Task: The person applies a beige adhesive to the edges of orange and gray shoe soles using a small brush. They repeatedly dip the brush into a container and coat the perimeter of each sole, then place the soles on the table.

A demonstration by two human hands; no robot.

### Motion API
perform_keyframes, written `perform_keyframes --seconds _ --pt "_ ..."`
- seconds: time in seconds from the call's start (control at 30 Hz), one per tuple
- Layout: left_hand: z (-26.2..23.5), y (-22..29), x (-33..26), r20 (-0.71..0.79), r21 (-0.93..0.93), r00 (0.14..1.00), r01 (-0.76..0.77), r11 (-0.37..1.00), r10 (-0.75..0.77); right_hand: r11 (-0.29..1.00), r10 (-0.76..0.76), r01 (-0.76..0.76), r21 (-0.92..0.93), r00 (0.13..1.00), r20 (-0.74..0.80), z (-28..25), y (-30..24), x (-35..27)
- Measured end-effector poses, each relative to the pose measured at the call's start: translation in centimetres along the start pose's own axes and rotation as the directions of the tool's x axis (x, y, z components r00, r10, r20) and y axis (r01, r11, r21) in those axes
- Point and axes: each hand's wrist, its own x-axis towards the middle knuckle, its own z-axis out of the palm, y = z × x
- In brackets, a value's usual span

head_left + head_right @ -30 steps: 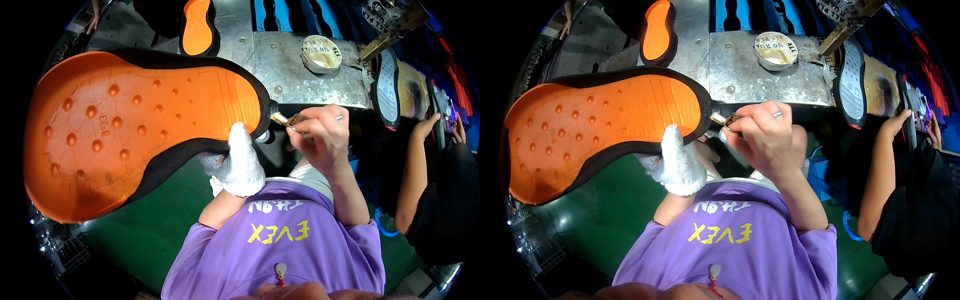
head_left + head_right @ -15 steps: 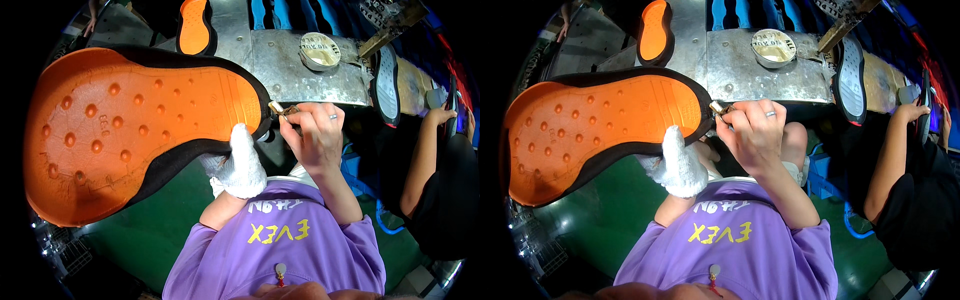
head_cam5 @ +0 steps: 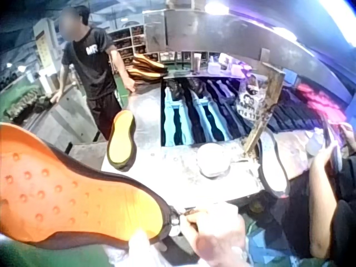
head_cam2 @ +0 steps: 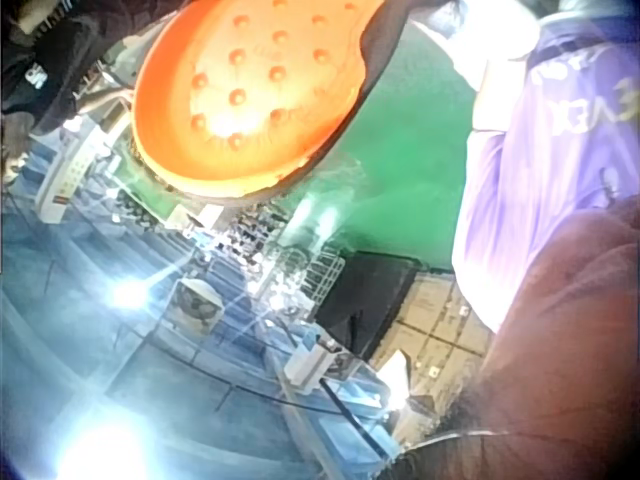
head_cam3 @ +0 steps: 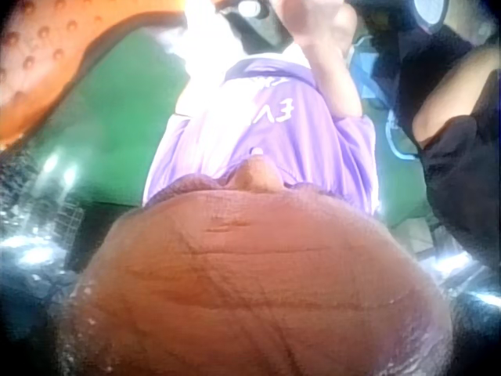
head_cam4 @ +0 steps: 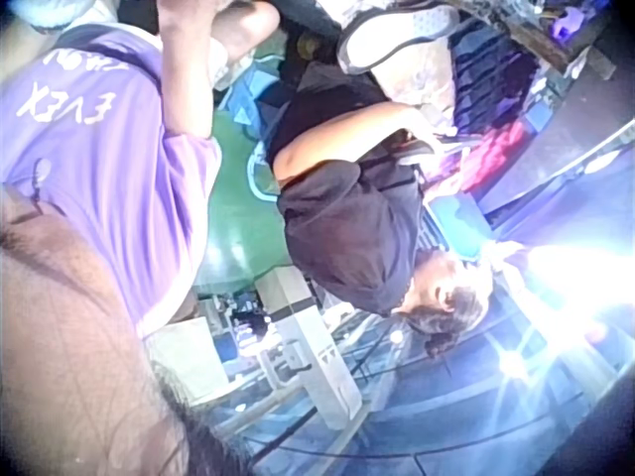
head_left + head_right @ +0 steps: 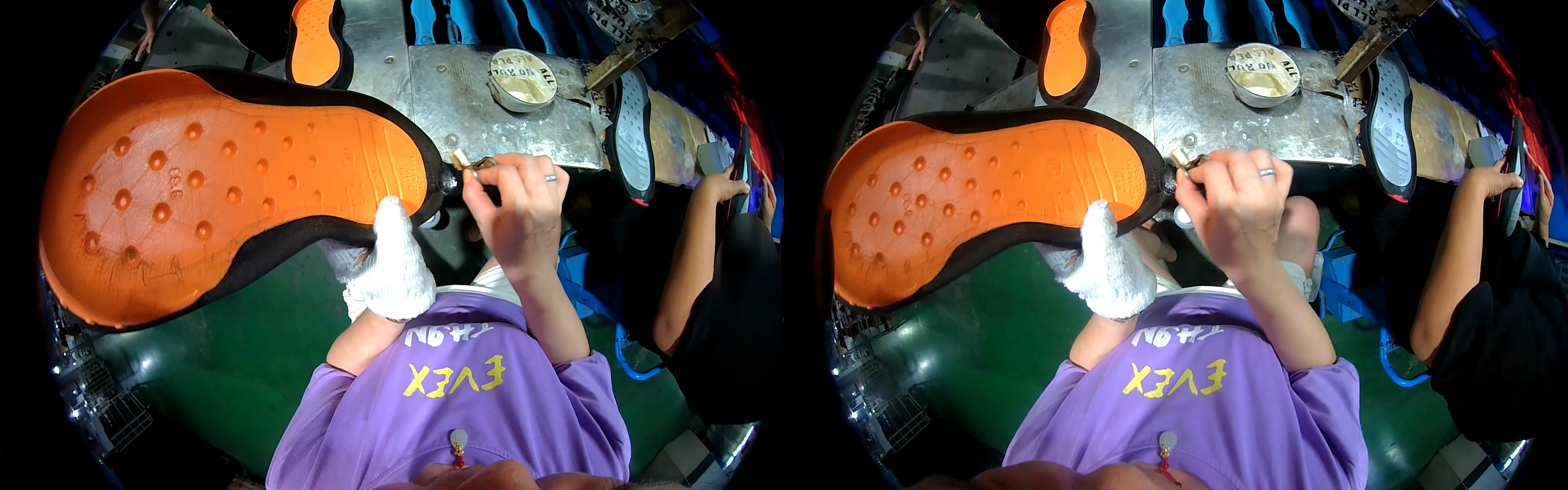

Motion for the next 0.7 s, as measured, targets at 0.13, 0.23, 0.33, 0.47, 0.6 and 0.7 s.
perform_keyframes --seconds 0.13,0.23,0.33,0.47,0.6,0.7 --pt "0.9 0.8 -0.2 -0.020 0.002 1.000 0.007 1.000 -0.007 0.999 -0.035 0.036 0.024 0.998 -0.058 0.4 0.6 -0.6" --pt "1.7 1.2 -0.3 -0.007 -0.033 0.999 -0.034 0.999 0.034 0.995 -0.072 0.073 0.066 0.997 -0.015 0.2 0.0 -1.0" --pt "1.5 1.1 -0.3 0.022 -0.034 0.998 -0.057 0.998 0.058 0.999 -0.035 0.036 0.037 0.998 -0.044 0.3 0.4 -0.8" --pt "1.5 1.0 0.0 -0.033 -0.037 0.996 -0.083 0.996 0.082 0.993 -0.071 0.077 0.086 0.995 -0.065 0.0 0.8 -1.3" --pt "1.5 1.1 0.4 0.005 -0.127 0.999 -0.049 0.991 0.050 0.984 -0.123 0.131 0.121 0.990 -0.072 0.4 0.5 -2.2" --pt "2.0 2.1 0.0 -0.027 -0.397 0.989 0.121 0.910 -0.144 0.990 -0.120 0.125 0.060 0.990 -0.074 0.1 1.2 -1.6"
